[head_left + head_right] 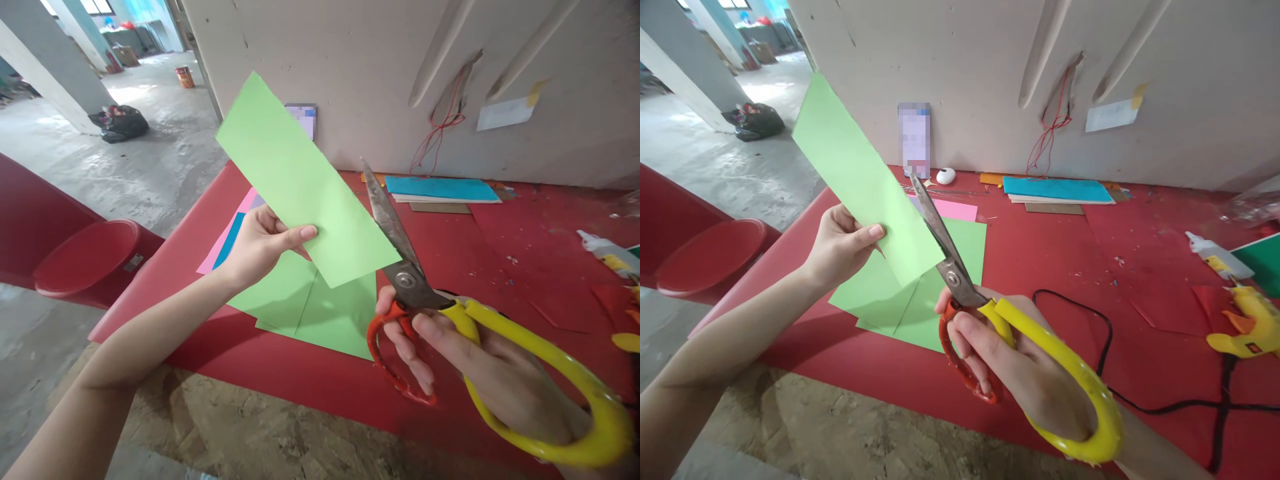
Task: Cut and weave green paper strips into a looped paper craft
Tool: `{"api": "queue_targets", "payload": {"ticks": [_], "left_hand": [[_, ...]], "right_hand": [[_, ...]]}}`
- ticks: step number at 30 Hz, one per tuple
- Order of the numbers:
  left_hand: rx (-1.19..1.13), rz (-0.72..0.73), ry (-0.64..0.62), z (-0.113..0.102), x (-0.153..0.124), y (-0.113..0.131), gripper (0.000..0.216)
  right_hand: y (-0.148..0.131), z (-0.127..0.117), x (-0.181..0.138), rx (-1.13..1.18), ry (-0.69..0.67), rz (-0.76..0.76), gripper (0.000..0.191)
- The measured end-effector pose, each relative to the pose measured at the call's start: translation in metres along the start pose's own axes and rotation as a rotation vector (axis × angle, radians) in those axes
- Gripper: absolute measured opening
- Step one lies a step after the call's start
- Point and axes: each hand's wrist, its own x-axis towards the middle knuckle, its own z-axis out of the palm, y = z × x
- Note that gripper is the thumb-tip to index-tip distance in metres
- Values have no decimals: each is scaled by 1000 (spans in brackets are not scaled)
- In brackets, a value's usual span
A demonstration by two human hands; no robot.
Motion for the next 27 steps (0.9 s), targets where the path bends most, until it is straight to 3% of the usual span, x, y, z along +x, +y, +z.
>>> {"api": "queue_targets", "payload": {"ticks": [9,17,22,27], "left_hand": [[17,1,-33,-3,2,1,27],[20,-11,-16,-7,6,1,27],[12,-24,39,-7,8,1,29],[-52,-68,64,-7,9,-1,29]], "right_hand": [[4,-3,-4,-82,89,6,27],[7,-5,-6,-299,201,-98,25],[6,-3,-8,-130,199,19,25],[0,2,-6,6,68,27,21]]}}
